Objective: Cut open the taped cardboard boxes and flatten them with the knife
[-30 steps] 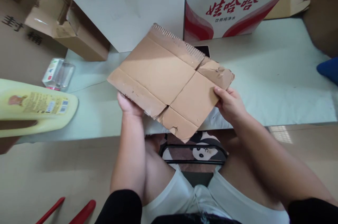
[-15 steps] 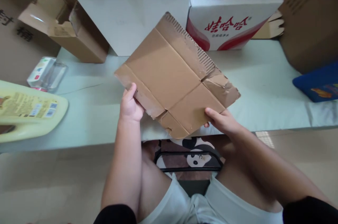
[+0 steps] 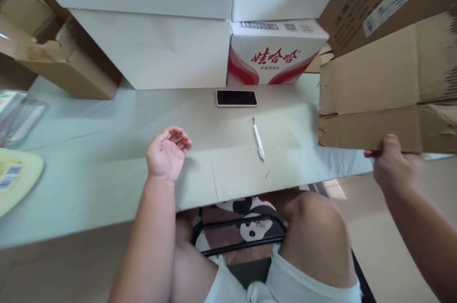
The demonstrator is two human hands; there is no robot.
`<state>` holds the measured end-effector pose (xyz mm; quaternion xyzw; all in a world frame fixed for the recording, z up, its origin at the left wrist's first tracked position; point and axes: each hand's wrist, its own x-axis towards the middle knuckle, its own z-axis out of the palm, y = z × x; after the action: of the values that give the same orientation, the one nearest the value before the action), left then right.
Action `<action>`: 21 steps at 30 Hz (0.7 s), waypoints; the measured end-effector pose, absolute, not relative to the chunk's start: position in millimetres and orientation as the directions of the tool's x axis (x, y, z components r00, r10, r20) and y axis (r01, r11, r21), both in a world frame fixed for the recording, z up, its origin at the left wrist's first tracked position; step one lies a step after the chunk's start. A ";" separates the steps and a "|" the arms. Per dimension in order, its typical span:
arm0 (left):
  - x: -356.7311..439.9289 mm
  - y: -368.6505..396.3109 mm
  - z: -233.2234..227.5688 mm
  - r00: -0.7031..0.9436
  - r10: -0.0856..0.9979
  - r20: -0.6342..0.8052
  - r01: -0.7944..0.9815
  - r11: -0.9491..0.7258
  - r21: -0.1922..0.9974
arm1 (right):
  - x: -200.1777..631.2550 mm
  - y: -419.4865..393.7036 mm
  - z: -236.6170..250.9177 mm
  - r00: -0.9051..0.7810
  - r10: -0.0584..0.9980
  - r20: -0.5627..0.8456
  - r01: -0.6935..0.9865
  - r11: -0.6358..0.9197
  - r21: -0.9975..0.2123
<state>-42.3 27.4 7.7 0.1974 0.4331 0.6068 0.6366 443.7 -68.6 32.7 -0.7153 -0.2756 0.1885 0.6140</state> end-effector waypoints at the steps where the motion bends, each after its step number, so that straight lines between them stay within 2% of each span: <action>1: -40.6 28.1 7.3 -0.105 0.944 -0.312 -0.602 0.190 0.776 | 450.9 -47.6 34.4 0.798 0.587 0.135 0.209 -0.059 -0.976; 3: -37.9 29.5 6.6 -0.091 0.946 -0.312 -0.602 0.197 0.774 | 462.5 3.8 40.0 0.776 0.596 0.207 0.279 -0.030 -0.960; 6: -36.2 31.0 6.9 -0.065 0.952 -0.300 -0.596 0.204 0.777 | 470.8 80.0 48.5 0.701 0.701 0.133 0.256 -0.073 -0.964; 9: -37.8 31.6 9.1 -0.068 0.953 -0.296 -0.594 0.200 0.779 | 460.9 122.3 42.9 0.603 0.797 0.004 0.245 -0.180 -0.953; 14: -45.1 31.7 13.2 -0.103 0.954 -0.280 -0.614 0.160 0.773 | 415.5 113.5 15.0 0.526 0.826 -0.202 0.250 -0.378 -0.891; 21: -57.5 18.7 22.1 -0.059 0.978 -0.200 -0.665 0.111 0.738 | 346.9 86.4 28.8 0.371 0.901 -0.225 0.392 -0.372 -0.841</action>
<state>-57.5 18.7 22.1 0.2157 0.3624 0.6310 0.6511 346.9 86.4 28.8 -0.7475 -0.4325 0.3569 0.3562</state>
